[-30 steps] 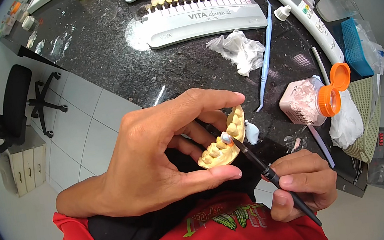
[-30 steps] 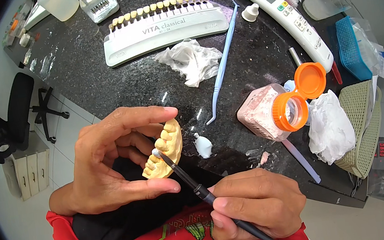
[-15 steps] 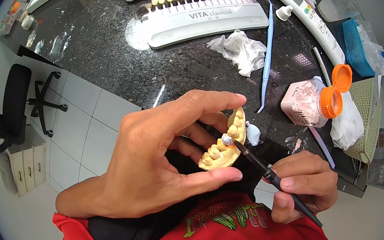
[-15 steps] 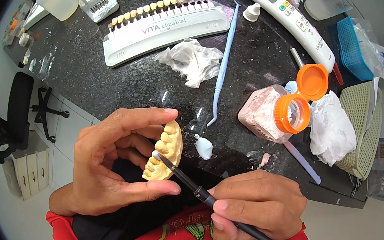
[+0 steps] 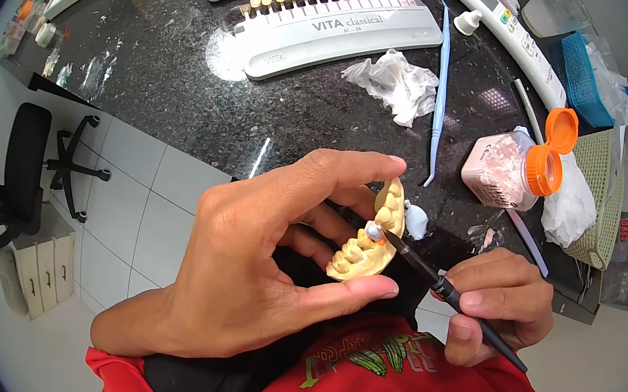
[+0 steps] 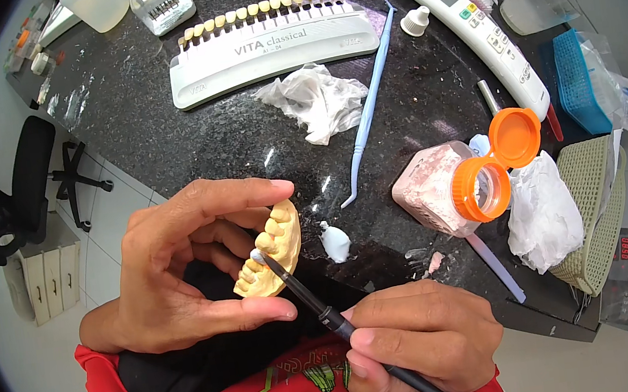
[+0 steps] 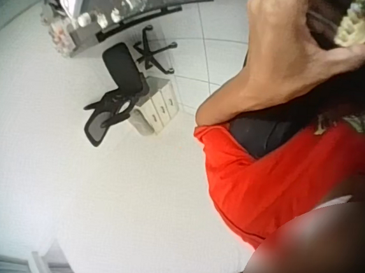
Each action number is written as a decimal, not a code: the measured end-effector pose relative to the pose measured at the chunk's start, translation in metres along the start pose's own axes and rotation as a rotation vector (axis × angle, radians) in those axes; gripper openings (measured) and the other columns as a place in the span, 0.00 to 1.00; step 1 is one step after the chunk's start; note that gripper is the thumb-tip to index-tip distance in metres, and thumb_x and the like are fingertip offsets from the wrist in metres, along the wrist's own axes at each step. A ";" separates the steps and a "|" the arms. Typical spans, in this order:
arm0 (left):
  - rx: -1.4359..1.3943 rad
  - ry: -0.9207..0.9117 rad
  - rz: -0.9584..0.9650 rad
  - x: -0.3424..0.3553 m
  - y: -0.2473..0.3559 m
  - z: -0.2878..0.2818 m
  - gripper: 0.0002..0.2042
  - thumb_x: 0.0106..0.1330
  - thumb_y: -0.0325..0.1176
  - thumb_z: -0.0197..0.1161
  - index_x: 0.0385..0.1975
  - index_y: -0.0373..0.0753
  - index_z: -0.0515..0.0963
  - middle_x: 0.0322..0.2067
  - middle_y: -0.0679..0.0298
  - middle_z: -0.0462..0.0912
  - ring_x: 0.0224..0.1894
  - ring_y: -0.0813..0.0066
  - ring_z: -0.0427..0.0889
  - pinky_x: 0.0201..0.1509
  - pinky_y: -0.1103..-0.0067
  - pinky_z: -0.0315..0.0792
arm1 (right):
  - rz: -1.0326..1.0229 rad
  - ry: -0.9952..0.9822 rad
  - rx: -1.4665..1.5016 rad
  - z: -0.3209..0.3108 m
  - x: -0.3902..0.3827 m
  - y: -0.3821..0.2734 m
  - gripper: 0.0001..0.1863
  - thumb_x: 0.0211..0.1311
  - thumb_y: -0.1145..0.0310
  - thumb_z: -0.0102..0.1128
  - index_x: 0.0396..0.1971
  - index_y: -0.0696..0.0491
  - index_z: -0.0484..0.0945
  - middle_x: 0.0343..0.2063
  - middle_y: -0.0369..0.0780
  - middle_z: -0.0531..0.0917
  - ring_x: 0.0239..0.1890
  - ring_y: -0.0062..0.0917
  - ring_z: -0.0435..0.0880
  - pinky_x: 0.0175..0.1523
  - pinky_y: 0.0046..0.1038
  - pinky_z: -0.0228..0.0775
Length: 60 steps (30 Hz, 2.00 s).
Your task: Applying ceramic paste to a dental model using a brush to build up a prosthesis.
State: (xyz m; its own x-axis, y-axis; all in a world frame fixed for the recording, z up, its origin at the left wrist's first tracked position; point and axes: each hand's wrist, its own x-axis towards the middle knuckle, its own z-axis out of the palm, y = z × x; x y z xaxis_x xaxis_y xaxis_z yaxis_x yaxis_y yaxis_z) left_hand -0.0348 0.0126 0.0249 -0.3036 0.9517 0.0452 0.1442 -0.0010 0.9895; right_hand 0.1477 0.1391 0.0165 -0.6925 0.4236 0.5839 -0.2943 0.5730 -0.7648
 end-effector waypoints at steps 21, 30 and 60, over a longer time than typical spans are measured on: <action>0.006 -0.001 0.004 0.000 0.000 0.000 0.36 0.41 0.26 0.80 0.55 0.31 0.71 0.44 0.57 0.79 0.39 0.76 0.84 0.36 0.86 0.80 | 0.013 0.001 0.004 -0.001 -0.001 -0.001 0.10 0.45 0.77 0.68 0.29 0.57 0.77 0.20 0.42 0.81 0.20 0.27 0.83 0.23 0.22 0.78; -0.001 0.008 0.000 -0.001 0.000 0.000 0.36 0.41 0.26 0.80 0.55 0.30 0.71 0.44 0.57 0.79 0.39 0.76 0.84 0.37 0.86 0.80 | -0.004 -0.001 -0.001 0.002 0.000 0.000 0.10 0.44 0.77 0.68 0.28 0.57 0.77 0.19 0.41 0.80 0.19 0.27 0.83 0.23 0.23 0.78; 0.116 0.015 -0.038 0.002 0.003 0.002 0.44 0.36 0.36 0.83 0.56 0.28 0.68 0.40 0.63 0.78 0.39 0.84 0.78 0.40 0.89 0.72 | 0.315 0.120 -0.089 -0.024 -0.016 -0.005 0.08 0.38 0.82 0.66 0.22 0.62 0.77 0.17 0.45 0.81 0.16 0.21 0.80 0.22 0.17 0.72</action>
State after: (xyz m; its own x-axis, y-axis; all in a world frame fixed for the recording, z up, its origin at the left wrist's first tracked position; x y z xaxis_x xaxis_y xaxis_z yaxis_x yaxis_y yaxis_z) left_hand -0.0330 0.0147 0.0279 -0.3246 0.9458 0.0106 0.2404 0.0717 0.9680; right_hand 0.1762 0.1457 0.0174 -0.6562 0.6660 0.3547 -0.0163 0.4574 -0.8891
